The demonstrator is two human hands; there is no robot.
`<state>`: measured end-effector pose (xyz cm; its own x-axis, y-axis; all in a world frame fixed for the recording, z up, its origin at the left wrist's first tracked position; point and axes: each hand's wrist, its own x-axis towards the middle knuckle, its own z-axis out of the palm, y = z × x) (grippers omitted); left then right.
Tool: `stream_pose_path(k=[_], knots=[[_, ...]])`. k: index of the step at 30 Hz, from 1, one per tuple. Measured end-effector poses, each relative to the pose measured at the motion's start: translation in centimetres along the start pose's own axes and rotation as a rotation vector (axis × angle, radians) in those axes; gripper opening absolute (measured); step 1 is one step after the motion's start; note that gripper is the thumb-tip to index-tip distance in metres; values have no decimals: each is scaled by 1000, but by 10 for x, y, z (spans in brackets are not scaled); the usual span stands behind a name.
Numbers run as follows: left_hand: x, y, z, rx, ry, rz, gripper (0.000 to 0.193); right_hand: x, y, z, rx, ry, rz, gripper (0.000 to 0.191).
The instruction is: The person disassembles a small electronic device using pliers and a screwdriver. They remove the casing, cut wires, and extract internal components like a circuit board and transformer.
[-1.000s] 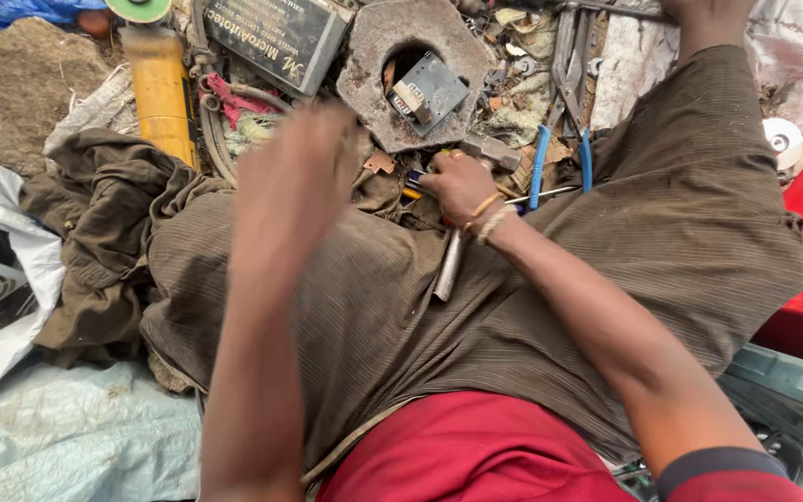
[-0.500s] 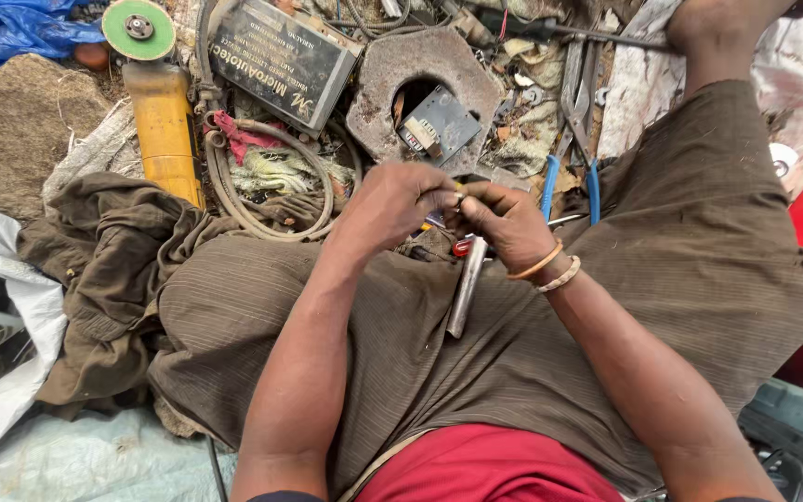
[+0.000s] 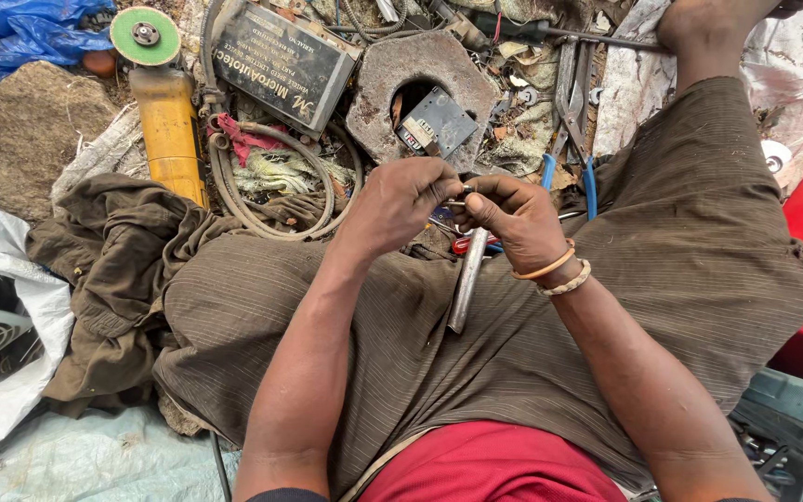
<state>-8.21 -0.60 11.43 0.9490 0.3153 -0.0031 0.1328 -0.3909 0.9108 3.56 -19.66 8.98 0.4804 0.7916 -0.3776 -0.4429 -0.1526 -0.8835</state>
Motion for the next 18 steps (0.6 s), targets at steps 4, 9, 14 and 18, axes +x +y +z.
stream_pose_path(k=[4, 9, 14, 18], knots=[[5, -6, -3, -244, -101, -237, 22, -2, -2, 0, 184, 32, 7, 35], [2, -8, -1, -218, -81, -58, 23, -4, 0, -3, 171, 77, -16, 36], [8, -10, 9, -76, -87, -59, 22, -2, 18, -7, 67, 253, 13, 33], [12, -23, 21, 140, -12, -78, 23, 1, 36, -40, 274, 360, -5, 20]])
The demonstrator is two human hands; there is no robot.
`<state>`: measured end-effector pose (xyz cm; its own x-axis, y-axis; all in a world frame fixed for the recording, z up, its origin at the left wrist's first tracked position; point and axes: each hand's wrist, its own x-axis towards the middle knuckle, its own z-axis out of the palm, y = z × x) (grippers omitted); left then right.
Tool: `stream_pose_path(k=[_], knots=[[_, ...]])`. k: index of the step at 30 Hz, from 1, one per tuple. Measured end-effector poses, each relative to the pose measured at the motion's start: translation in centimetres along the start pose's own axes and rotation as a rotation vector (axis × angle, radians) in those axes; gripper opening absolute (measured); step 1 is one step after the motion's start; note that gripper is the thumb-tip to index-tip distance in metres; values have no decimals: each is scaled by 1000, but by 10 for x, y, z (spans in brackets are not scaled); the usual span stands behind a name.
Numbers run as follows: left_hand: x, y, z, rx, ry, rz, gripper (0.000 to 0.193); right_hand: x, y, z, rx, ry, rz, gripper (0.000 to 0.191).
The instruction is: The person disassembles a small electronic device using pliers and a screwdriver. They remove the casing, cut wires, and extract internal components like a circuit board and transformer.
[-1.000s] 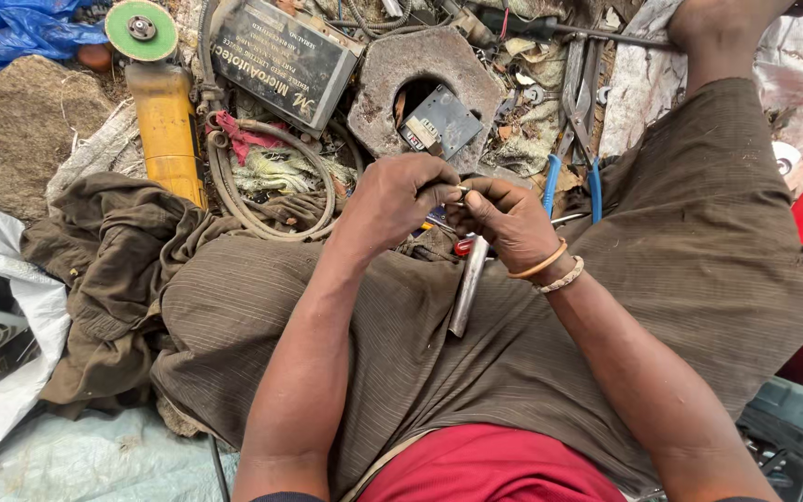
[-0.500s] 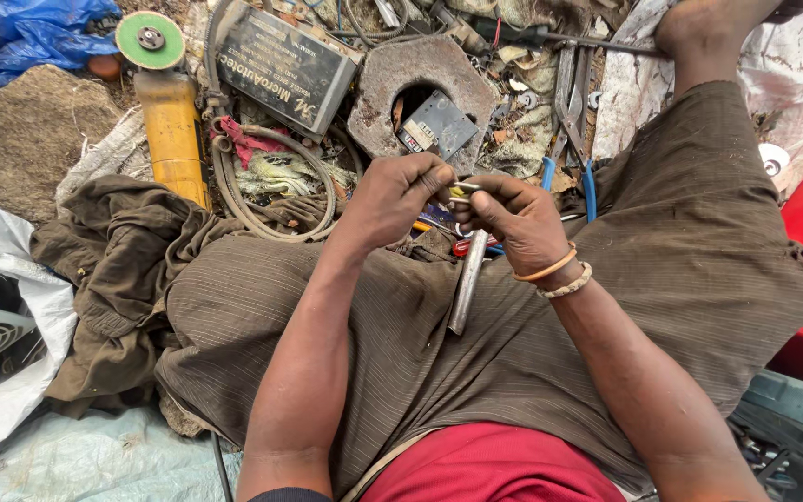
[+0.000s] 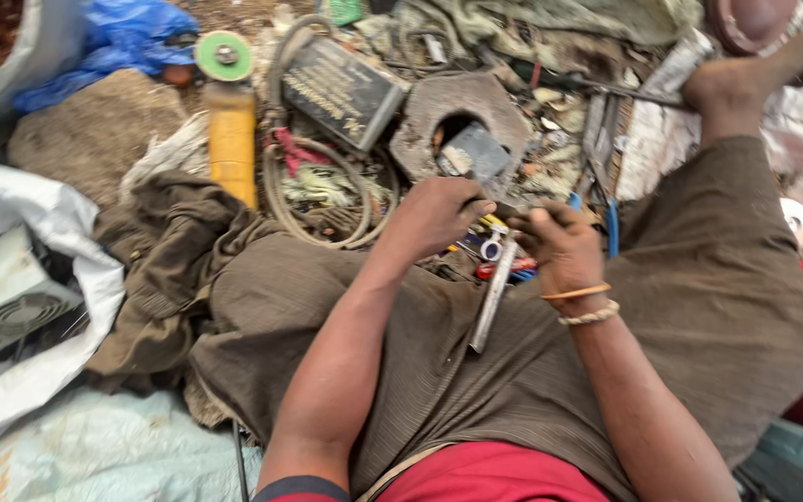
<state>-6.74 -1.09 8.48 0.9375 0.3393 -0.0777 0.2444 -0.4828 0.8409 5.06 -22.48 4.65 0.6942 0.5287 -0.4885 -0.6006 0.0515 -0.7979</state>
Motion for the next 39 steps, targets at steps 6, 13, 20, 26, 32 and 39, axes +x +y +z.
stream_pose_path(k=[6, 13, 20, 26, 32, 39], knots=[[5, -19, 27, 369, -62, 19, 13, 51, -31, -93, 78, 170, -173, 7], [26, -18, 42, 369, -104, -45, 14, 46, -90, 2, 163, 205, -431, 17], [3, -35, 36, -102, 326, -13, 16, -76, -48, 152, -563, -622, -530, 35], [14, -61, -33, 235, 720, -4, 12, 15, -51, 96, -697, 63, -512, 32], [32, -46, -42, -9, 552, -284, 11, 68, -4, 62, -1461, -66, -527, 83], [29, -45, -33, 131, 350, -298, 13, 83, 26, 74, -1613, -79, -824, 59]])
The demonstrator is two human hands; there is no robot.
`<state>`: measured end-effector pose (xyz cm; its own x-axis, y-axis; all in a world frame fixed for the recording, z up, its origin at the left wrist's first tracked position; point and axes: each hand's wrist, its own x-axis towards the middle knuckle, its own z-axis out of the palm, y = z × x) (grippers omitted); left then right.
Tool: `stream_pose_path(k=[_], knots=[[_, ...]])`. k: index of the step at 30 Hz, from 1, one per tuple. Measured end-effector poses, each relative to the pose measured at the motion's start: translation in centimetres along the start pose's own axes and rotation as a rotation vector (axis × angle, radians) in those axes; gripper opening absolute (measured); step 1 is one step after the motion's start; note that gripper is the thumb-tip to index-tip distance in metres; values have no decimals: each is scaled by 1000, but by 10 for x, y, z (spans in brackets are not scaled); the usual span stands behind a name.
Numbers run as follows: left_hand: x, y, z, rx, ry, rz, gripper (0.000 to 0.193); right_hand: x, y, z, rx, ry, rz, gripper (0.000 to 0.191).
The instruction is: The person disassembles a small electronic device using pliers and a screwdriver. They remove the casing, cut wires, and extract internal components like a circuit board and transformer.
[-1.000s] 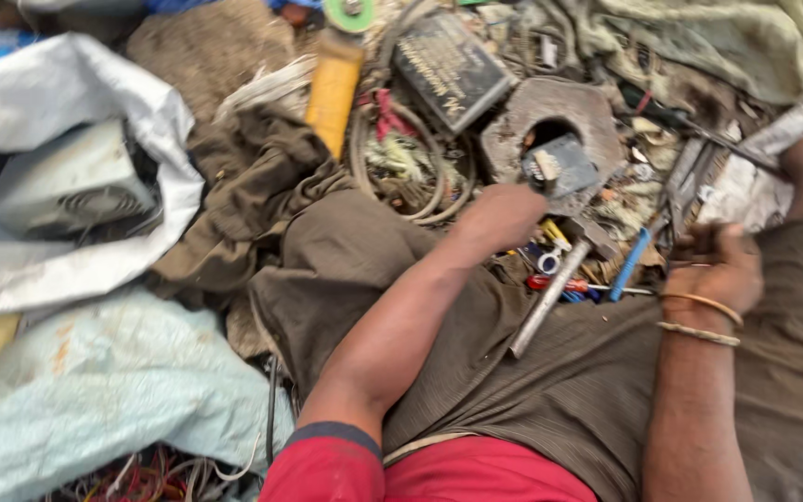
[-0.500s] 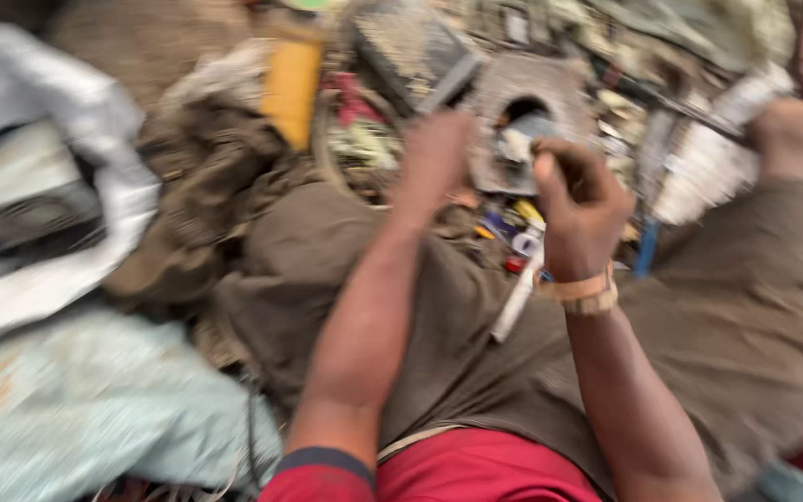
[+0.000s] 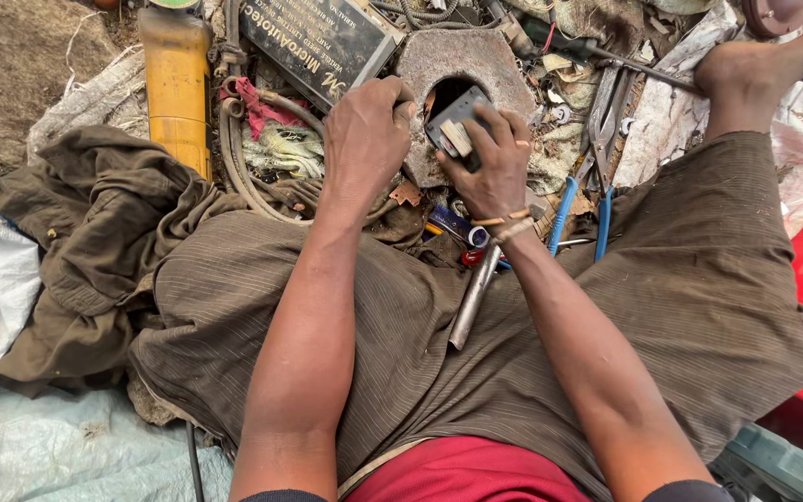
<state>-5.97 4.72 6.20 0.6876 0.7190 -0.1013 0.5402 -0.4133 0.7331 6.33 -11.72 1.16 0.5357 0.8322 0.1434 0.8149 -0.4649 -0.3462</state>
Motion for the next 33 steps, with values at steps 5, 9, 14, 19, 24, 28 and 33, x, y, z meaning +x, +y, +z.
stream_pose_path(k=[5, 9, 14, 19, 24, 28, 33], knots=[[5, 8, -3, -183, -38, 283, 45, -26, 9, -40, 1165, -94, 497, 46], [-4, 22, -4, -416, -468, 16, 55, -34, 8, -69, 2007, -218, 788, 43], [-13, 28, -1, -303, -557, 4, 39, -32, -1, -75, 2102, -163, 911, 44], [-14, 25, 4, -314, -498, -112, 43, -37, -5, -64, 2039, -168, 934, 46], [-21, 23, 15, -86, -147, 478, 46, -44, -3, -50, 1977, -100, 1000, 46], [-25, 20, 27, 33, -189, 584, 30, -48, -5, -39, 1981, -123, 911, 42], [-28, 24, 26, 94, -261, 476, 8, -50, -8, -26, 1930, -98, 951, 38]])
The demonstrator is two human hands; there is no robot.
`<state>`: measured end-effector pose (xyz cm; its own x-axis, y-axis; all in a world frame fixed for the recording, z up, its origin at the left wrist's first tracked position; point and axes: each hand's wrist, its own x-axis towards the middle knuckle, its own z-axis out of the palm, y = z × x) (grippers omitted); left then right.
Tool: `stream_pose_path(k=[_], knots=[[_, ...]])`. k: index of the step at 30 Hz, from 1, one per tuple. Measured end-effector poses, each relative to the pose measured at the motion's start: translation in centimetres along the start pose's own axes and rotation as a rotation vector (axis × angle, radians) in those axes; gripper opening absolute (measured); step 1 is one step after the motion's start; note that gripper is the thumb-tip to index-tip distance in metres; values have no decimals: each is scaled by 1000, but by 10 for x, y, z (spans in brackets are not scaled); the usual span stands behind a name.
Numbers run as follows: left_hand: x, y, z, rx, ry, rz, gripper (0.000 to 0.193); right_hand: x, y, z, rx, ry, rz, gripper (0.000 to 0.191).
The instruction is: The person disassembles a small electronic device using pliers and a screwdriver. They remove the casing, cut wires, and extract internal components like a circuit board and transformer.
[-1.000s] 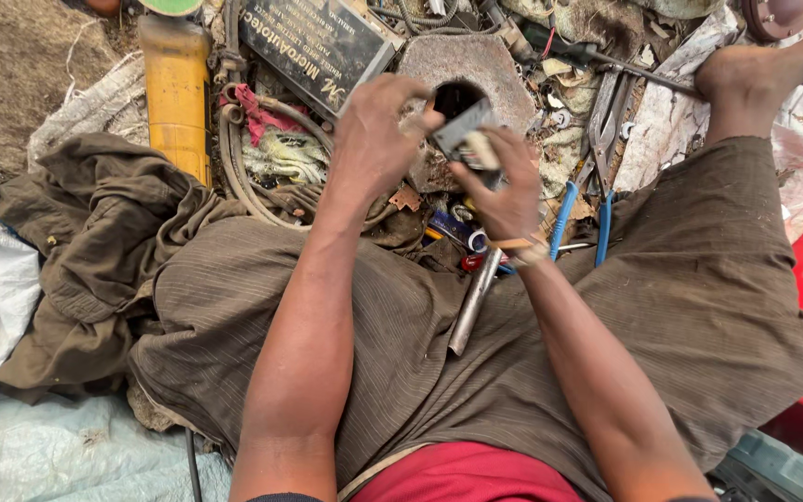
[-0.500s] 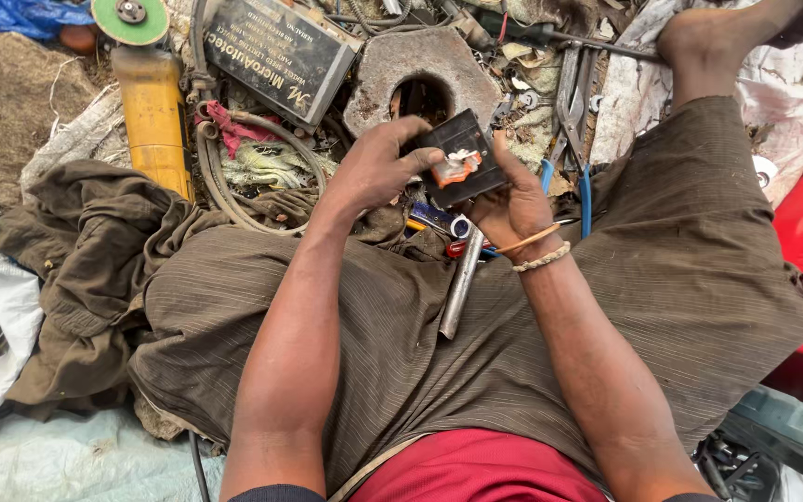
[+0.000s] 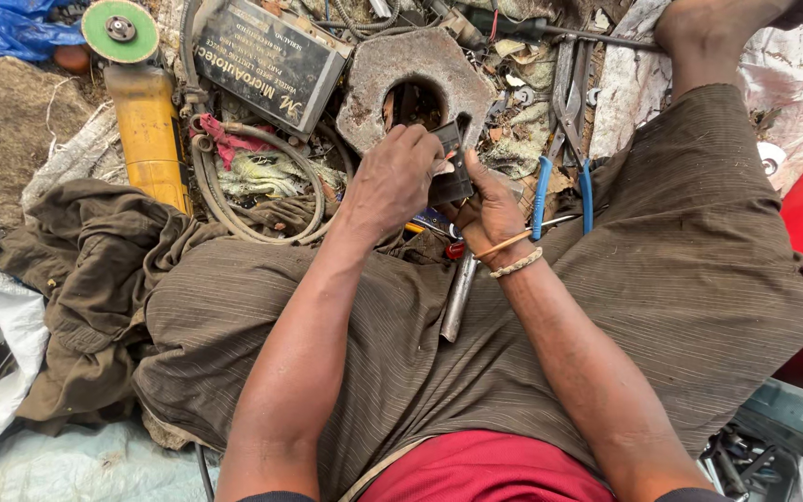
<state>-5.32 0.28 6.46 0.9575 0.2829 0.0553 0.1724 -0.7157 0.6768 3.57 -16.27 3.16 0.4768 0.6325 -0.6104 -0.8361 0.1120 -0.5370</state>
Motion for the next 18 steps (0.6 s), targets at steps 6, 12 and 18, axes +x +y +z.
stream_pose_path(k=[6, 12, 18], knots=[[12, 0, -29, -549, 143, -490, 18, 4, 1, -7, 65, 184, 63, 39], [-1, -1, -12, -154, 158, 51, 49, 0, 3, -12, 61, 64, 21, 48], [-2, -6, 12, -153, -51, -91, 17, -3, 3, -8, 49, 98, 65, 44]])
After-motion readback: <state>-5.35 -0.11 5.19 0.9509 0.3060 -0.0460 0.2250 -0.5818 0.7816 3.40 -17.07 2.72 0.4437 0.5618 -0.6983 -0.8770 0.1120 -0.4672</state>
